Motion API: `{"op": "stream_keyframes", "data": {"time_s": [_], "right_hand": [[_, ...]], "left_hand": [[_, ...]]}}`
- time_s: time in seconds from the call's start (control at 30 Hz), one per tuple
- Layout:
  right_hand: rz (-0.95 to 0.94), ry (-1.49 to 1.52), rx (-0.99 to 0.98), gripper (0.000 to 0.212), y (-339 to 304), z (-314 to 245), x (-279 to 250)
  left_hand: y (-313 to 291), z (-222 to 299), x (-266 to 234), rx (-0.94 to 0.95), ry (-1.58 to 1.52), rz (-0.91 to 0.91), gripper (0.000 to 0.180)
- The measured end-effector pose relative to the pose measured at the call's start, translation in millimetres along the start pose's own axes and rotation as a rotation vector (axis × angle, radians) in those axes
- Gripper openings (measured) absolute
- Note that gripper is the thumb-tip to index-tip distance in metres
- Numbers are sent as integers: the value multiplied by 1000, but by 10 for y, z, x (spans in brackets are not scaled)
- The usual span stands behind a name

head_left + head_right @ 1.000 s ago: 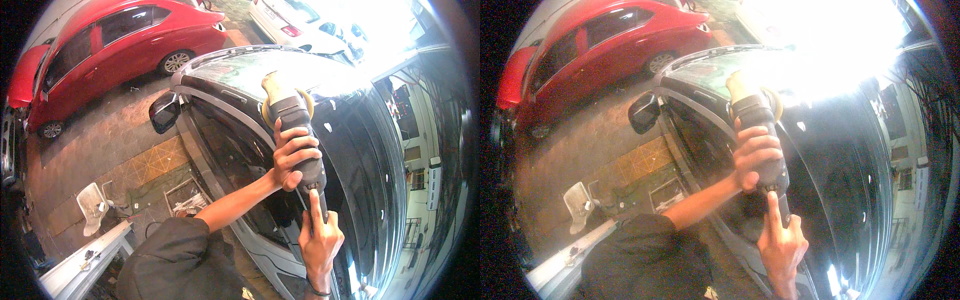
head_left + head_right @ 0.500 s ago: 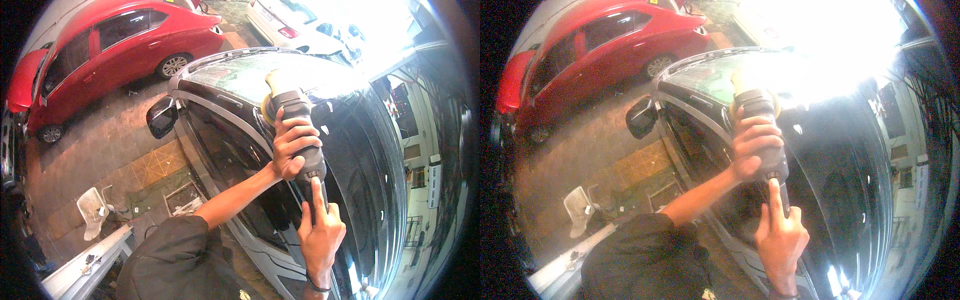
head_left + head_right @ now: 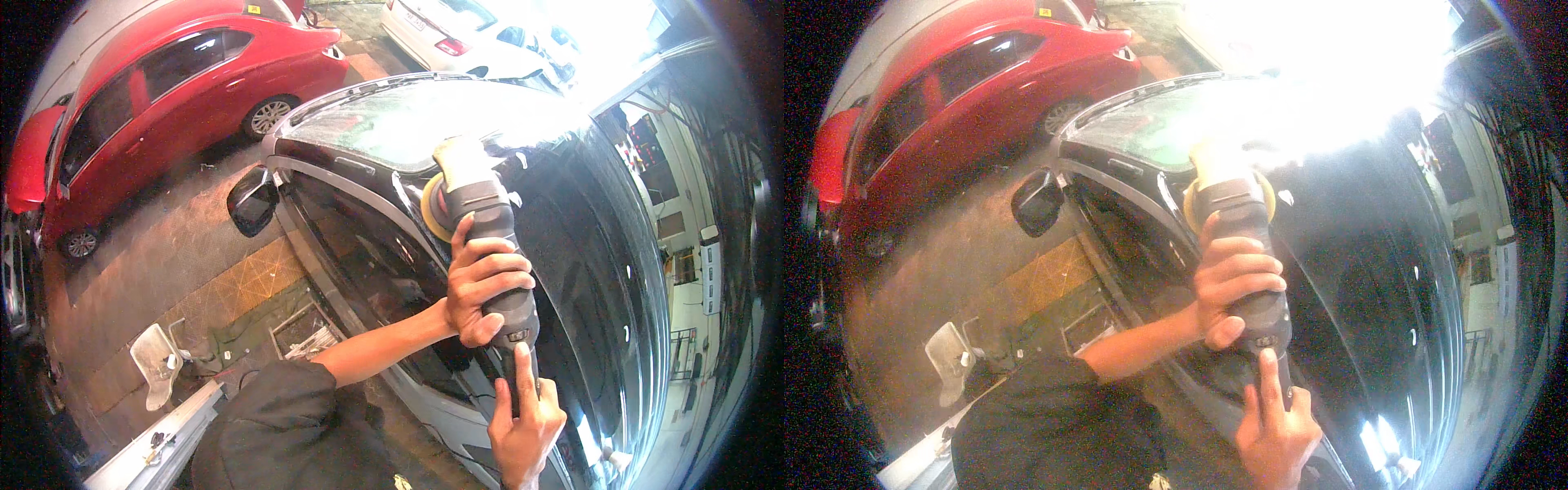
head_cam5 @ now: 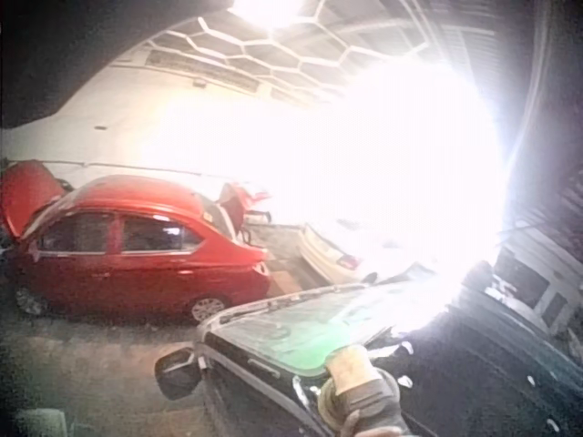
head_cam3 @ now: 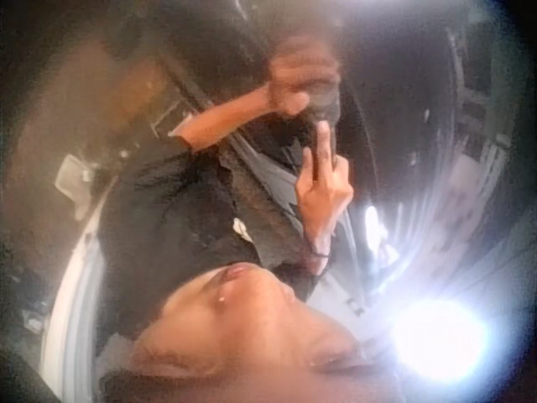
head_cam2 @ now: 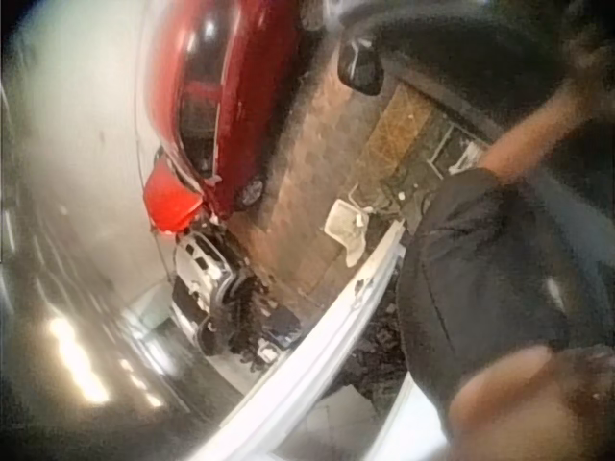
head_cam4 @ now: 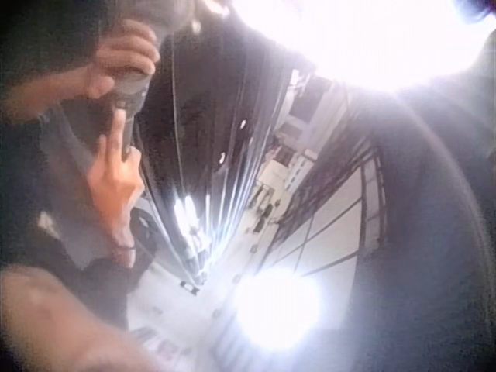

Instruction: The person uses a rotary polisher with a yellow pad to polish the roof of a black car. They move the tool across the surface in circular and sweeping motions, occasionally pausing to wipe the area with their hand.

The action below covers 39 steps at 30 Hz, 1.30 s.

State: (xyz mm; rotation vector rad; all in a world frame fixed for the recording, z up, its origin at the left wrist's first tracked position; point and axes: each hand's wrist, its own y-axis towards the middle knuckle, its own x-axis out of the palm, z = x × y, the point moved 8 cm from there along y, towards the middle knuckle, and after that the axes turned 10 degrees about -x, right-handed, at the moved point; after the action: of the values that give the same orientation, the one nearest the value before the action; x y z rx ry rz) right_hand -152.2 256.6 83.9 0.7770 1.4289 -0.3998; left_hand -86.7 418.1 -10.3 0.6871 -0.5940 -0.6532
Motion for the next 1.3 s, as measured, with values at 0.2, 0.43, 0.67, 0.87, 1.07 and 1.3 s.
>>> {"op": "stream_keyframes", "data": {"time_s": [0.2,0.43,0.67,0.87,1.07,1.3], "right_hand": [[-24,-77,-113,66,100,60,230],[-19,-105,-47,66,408,106,226],[30,36,49,68,123,331,5],[75,113,63,68,-330,279,27],[12,123,307,67,-988,389,-53],[-11,136,354,67,-943,372,-285]], "left_hand": [[-33,-201,-198,24,59,88,67],[277,-417,-30,62,37,56,63],[421,-181,347,323,82,-266,54],[123,105,387,399,37,-310,60],[-243,438,704,396,-112,-394,58],[-221,522,899,357,-173,-409,55]]}}
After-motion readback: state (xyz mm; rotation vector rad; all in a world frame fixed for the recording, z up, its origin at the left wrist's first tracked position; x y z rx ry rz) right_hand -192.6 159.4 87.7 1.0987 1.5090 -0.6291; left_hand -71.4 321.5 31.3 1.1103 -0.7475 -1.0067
